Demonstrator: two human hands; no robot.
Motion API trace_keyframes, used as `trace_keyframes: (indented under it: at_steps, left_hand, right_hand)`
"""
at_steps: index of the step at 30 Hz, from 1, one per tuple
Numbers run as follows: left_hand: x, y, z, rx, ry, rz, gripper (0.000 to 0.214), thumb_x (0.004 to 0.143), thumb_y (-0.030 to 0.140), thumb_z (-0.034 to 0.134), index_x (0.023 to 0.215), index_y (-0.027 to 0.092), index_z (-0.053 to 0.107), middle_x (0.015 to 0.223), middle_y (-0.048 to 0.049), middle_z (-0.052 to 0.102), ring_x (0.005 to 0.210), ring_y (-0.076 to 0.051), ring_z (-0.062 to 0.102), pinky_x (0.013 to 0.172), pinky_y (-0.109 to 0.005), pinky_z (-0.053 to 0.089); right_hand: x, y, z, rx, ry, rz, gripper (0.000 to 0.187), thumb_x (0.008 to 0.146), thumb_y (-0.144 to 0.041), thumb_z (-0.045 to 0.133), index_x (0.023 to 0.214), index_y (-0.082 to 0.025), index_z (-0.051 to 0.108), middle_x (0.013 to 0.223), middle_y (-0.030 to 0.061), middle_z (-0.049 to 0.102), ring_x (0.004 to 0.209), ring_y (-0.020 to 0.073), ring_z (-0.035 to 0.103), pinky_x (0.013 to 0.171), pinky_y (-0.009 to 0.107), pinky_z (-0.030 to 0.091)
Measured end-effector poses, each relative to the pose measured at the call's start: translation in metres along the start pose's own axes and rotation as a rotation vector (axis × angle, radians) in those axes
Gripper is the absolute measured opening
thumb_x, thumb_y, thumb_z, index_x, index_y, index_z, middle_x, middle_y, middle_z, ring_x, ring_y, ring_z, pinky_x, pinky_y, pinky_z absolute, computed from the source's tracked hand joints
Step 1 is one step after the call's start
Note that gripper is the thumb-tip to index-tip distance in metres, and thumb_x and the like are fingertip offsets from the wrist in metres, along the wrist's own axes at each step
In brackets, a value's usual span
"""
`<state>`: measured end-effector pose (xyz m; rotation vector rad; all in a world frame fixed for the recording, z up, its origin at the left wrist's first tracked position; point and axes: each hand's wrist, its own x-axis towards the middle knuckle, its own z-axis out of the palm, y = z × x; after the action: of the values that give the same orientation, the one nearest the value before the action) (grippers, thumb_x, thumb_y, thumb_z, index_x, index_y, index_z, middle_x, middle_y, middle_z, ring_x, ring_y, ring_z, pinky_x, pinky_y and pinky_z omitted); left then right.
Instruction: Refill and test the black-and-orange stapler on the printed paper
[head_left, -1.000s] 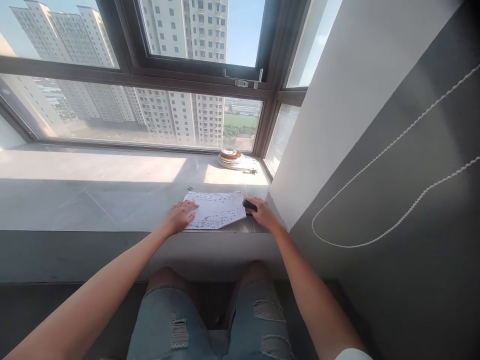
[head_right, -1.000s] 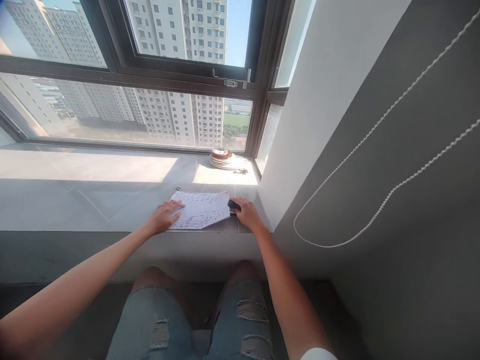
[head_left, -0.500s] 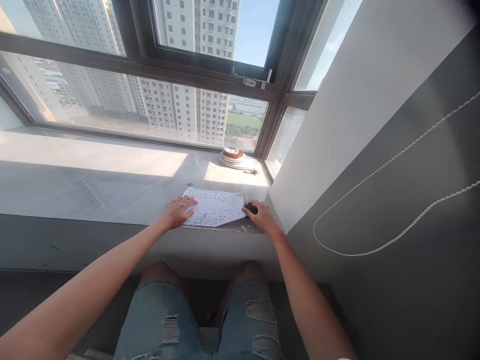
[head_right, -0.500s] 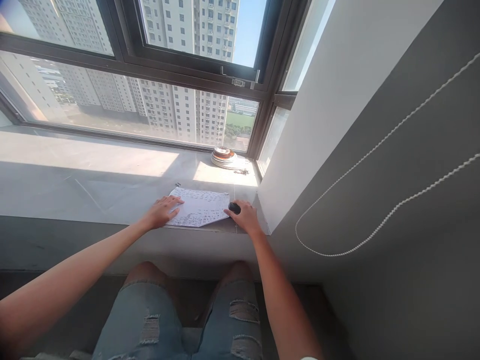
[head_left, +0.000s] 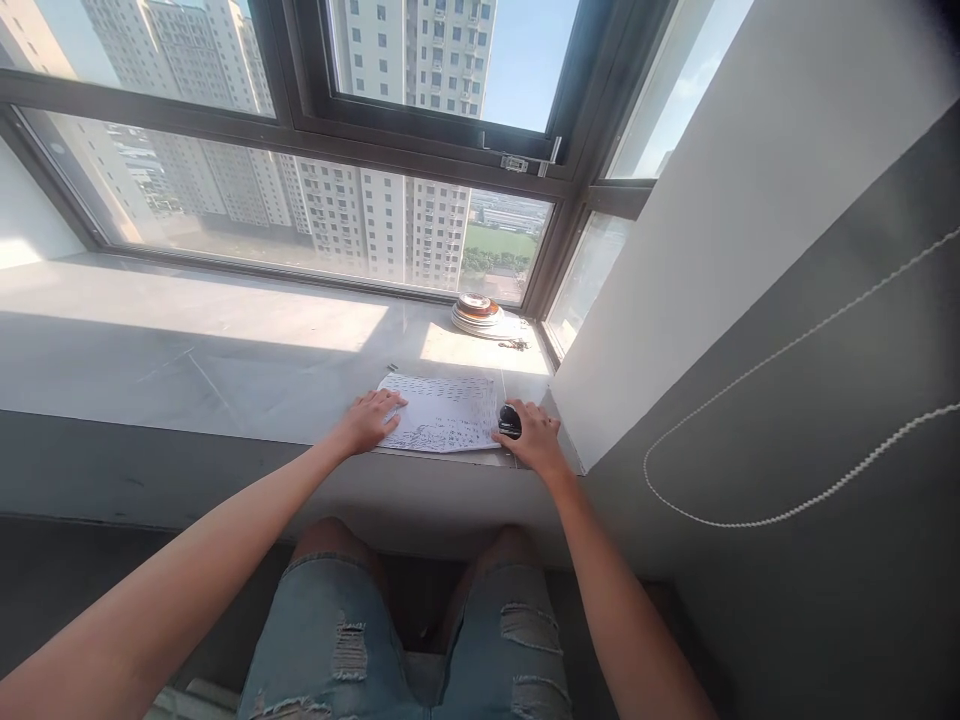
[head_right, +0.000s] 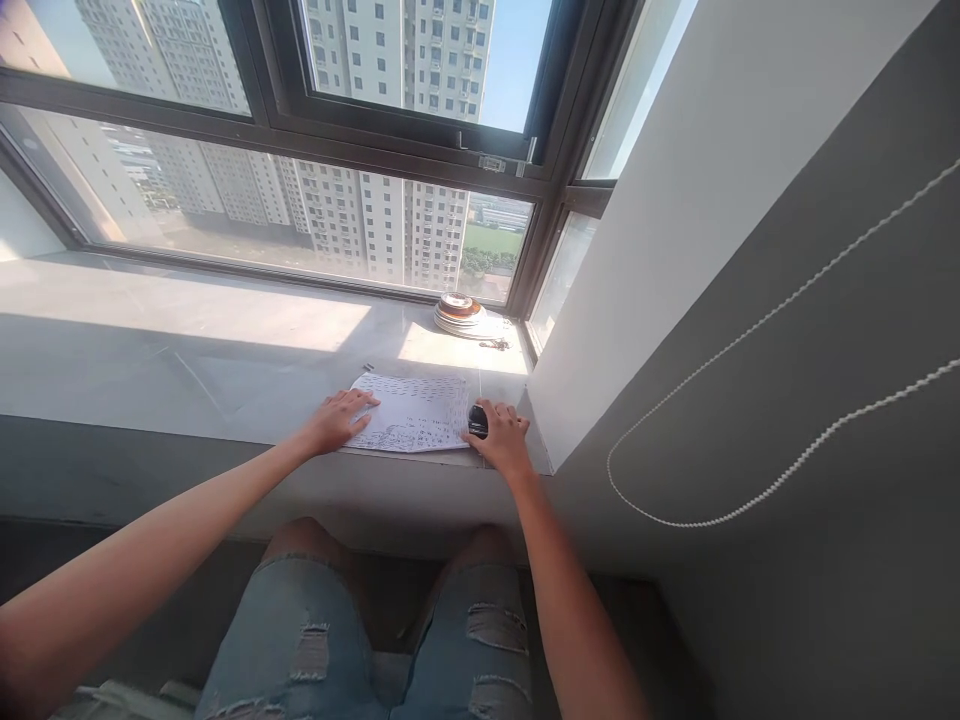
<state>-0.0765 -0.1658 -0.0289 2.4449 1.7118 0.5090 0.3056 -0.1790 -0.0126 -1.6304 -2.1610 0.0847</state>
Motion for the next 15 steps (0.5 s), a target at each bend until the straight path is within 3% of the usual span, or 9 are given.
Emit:
trace_keyframes:
  at_steps: [7, 15]
  left_hand:
    - [0.0004, -0.0011, 0.0015, 0.007, -0.009, -0.008, 0.046, 0.100, 0.043, 0.041, 0.137, 0.028, 0.064, 0.150, -0.0079, 0.059, 0.137, -0.033, 0.051, 0.114, -0.050, 0.041]
    - [-0.0011, 0.0009, -0.0001, 0.006, -0.036, -0.009, 0.048, 0.101, 0.045, 0.038, 0.140, 0.027, 0.061, 0.153, -0.0090, 0.055, 0.140, -0.034, 0.049, 0.113, -0.052, 0.042]
  right_hand:
    - [0.0003, -0.0006, -0.0031, -0.008, -0.025, 0.016, 0.063, 0.088, -0.050, 0.072, 0.145, -0.034, 0.050, 0.123, 0.0110, 0.065, 0.121, 0.0357, 0.055, 0.096, 0.049, 0.039]
    - [0.0027, 0.0013, -0.0083, -0.005, -0.063, 0.049, 0.053, 0.086, -0.044, 0.074, 0.135, -0.033, 0.058, 0.122, 0.0104, 0.068, 0.120, 0.0356, 0.058, 0.094, 0.046, 0.042]
